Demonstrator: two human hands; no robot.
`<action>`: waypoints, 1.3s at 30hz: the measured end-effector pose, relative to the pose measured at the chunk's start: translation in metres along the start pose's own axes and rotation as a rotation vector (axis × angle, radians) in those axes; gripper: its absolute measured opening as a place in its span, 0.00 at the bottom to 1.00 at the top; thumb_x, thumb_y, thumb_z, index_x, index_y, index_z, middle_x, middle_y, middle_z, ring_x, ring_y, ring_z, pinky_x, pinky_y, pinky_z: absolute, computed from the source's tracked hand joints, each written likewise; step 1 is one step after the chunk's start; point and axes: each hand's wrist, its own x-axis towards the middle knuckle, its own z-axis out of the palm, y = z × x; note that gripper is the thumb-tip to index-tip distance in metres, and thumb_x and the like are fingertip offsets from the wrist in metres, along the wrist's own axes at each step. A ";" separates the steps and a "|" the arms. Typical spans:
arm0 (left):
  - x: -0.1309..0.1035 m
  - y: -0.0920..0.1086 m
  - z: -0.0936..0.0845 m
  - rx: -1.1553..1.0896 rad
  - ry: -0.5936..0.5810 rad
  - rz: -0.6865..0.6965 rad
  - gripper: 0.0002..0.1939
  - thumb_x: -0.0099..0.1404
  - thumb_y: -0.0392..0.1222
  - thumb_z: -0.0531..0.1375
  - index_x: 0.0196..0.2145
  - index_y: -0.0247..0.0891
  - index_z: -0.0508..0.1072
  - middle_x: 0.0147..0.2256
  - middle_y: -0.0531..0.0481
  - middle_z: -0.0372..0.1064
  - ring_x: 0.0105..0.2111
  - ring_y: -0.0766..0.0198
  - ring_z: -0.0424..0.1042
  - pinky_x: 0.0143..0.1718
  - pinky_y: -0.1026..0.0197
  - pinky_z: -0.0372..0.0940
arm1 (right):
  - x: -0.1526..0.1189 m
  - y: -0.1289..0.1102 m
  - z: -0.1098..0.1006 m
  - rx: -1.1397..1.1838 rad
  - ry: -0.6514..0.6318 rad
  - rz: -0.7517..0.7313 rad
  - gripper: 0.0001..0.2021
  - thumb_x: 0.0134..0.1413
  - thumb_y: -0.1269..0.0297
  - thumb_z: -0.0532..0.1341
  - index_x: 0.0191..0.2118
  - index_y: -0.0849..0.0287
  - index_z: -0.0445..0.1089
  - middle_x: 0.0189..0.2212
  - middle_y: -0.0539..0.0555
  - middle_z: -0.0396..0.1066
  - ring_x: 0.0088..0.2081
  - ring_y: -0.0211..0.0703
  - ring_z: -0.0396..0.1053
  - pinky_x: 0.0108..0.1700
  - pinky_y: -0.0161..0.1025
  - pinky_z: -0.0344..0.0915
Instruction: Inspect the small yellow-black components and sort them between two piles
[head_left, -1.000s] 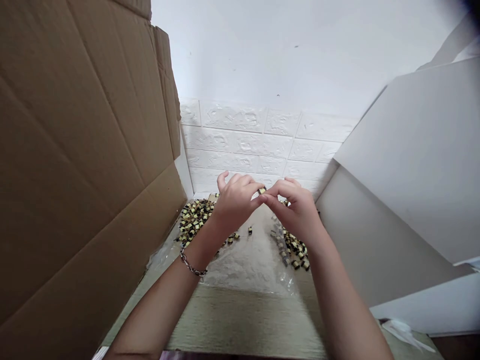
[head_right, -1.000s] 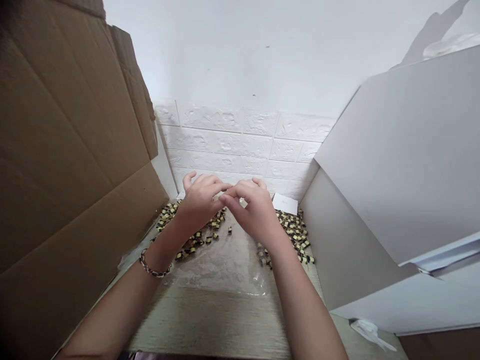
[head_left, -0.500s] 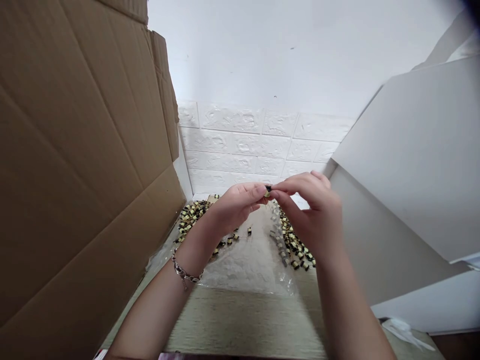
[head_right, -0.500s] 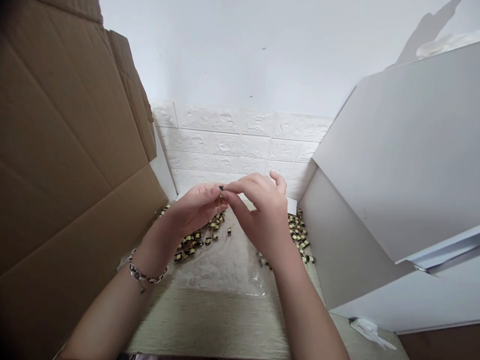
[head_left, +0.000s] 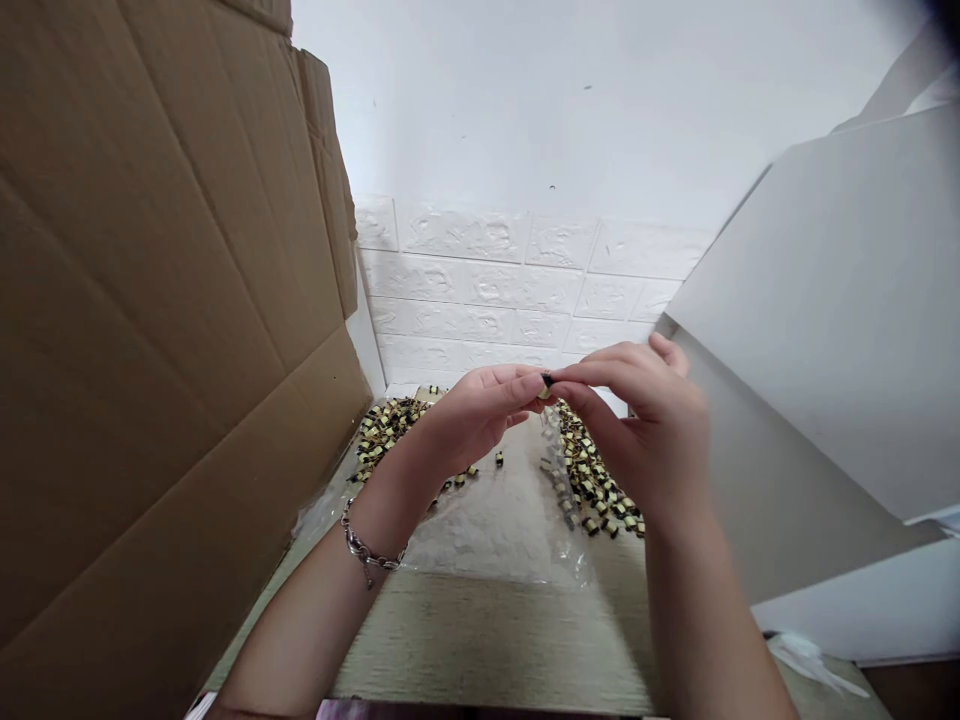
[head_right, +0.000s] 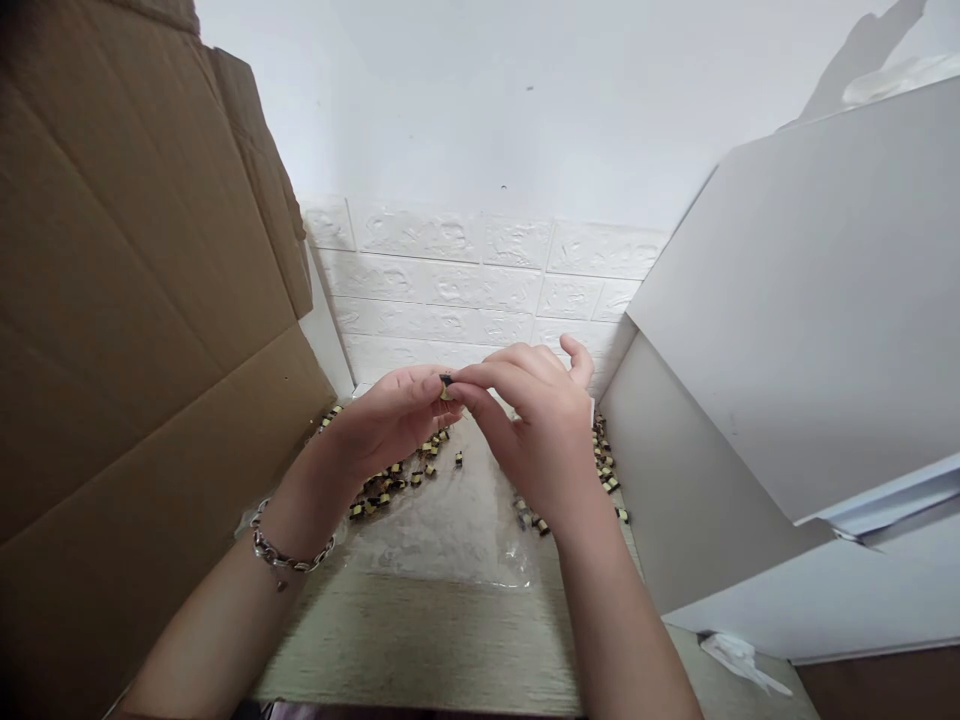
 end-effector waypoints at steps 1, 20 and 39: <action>0.000 0.000 0.000 -0.045 0.006 -0.014 0.11 0.57 0.48 0.55 0.32 0.38 0.71 0.33 0.51 0.68 0.35 0.68 0.64 0.38 0.64 0.58 | 0.000 0.000 0.000 0.000 0.009 -0.002 0.05 0.51 0.63 0.57 0.27 0.54 0.69 0.25 0.46 0.69 0.30 0.35 0.66 0.54 0.49 0.43; 0.002 0.003 -0.003 0.029 0.021 0.066 0.05 0.56 0.41 0.58 0.27 0.38 0.73 0.24 0.54 0.66 0.29 0.72 0.62 0.35 0.66 0.57 | -0.001 0.004 0.000 -0.027 -0.020 -0.034 0.04 0.50 0.64 0.58 0.27 0.53 0.68 0.25 0.45 0.67 0.29 0.35 0.65 0.53 0.47 0.45; 0.002 0.002 0.003 0.448 0.384 0.293 0.11 0.53 0.46 0.60 0.34 0.38 0.73 0.34 0.49 0.70 0.36 0.65 0.67 0.41 0.60 0.61 | 0.000 0.004 0.002 0.279 0.050 0.352 0.11 0.51 0.57 0.56 0.24 0.58 0.66 0.22 0.47 0.65 0.27 0.35 0.63 0.35 0.36 0.58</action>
